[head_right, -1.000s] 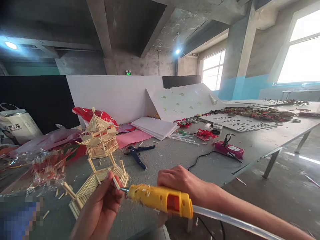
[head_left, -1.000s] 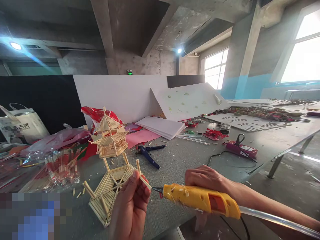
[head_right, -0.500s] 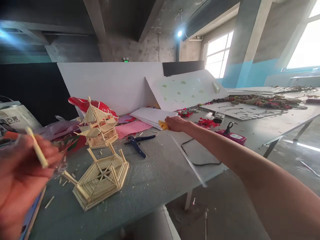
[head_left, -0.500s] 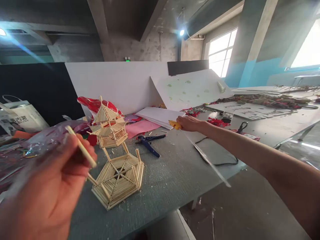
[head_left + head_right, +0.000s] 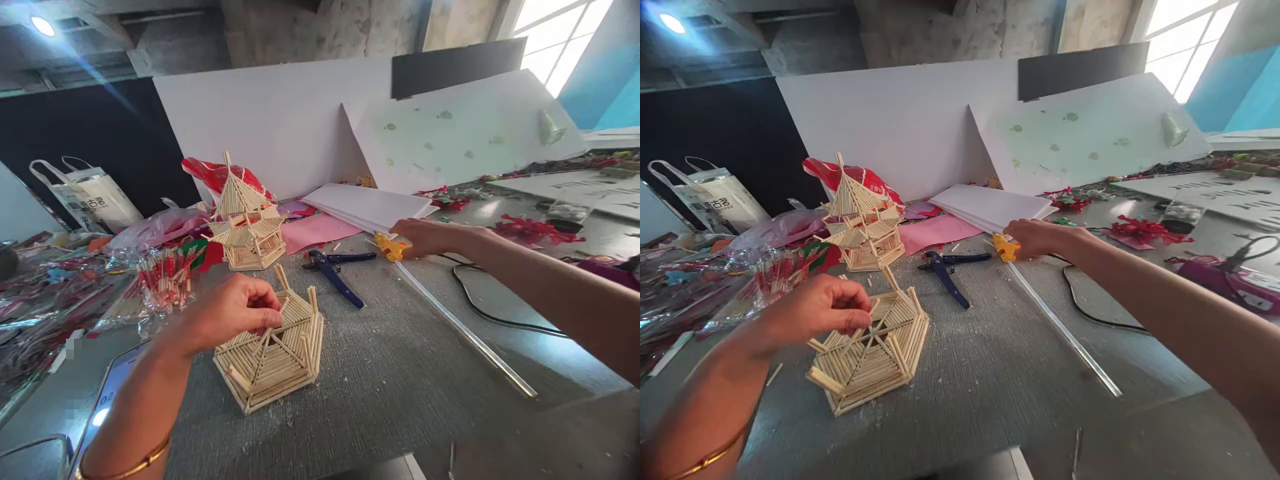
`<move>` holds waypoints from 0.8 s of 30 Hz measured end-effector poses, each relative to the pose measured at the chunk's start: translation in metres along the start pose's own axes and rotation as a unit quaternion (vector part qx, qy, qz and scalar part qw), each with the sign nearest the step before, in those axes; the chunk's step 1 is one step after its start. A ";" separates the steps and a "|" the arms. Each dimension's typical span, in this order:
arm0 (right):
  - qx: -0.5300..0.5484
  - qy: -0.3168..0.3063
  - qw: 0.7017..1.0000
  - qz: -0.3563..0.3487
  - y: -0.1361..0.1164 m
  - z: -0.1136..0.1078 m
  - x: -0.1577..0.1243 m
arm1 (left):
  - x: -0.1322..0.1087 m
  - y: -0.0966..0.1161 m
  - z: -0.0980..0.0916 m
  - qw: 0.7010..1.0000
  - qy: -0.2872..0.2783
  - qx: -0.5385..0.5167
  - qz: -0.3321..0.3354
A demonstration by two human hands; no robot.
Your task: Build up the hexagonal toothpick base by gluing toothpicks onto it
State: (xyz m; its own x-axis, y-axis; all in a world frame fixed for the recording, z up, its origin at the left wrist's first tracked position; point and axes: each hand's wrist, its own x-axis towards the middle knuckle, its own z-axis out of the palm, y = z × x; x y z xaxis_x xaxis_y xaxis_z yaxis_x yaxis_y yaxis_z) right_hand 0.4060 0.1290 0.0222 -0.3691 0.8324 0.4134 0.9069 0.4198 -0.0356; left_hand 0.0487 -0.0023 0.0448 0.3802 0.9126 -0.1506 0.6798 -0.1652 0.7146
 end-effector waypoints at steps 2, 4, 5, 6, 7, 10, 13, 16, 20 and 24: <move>0.006 -0.067 0.995 -0.076 -0.014 -0.006 -0.006 | 0.000 -0.002 0.005 0.999 -0.029 0.026 0.001; 0.013 -0.073 0.991 -0.109 -0.035 -0.010 -0.017 | 0.001 -0.005 0.008 0.997 -0.057 0.049 -0.002; 0.030 -0.072 0.989 -0.123 -0.047 -0.010 -0.025 | 0.002 -0.006 0.009 0.996 -0.068 0.058 -0.006; 0.049 -0.068 0.988 -0.130 -0.060 -0.009 -0.033 | 0.003 -0.008 0.010 0.995 -0.076 0.065 -0.012; 0.074 -0.072 0.985 -0.137 -0.073 -0.007 -0.042 | 0.004 -0.009 0.011 0.994 -0.083 0.071 -0.017; 0.152 -0.116 0.970 -0.152 -0.107 -0.001 -0.064 | 0.007 -0.013 0.015 0.991 -0.099 0.084 -0.022; 0.210 -0.176 0.950 -0.148 -0.130 0.004 -0.078 | 0.010 -0.013 0.019 0.988 -0.116 0.097 -0.022; 0.241 -0.215 0.935 -0.147 -0.143 0.008 -0.081 | 0.011 -0.010 0.021 0.986 -0.123 0.111 -0.020; 0.269 -0.207 0.925 -0.172 -0.155 0.014 -0.081 | 0.010 -0.010 0.022 0.985 -0.132 0.115 -0.012; 0.271 -0.232 0.917 -0.177 -0.167 0.014 -0.079 | 0.010 -0.012 0.023 0.983 -0.138 0.118 -0.006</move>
State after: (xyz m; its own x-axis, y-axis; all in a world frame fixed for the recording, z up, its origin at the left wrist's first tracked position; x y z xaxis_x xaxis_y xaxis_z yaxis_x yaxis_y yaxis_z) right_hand 0.2812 -0.0017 -0.0174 -0.7818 0.6206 0.0598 0.5255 0.7076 -0.4724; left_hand 0.0587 0.0004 0.0185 0.5052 0.7837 -0.3613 0.7994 -0.2671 0.5382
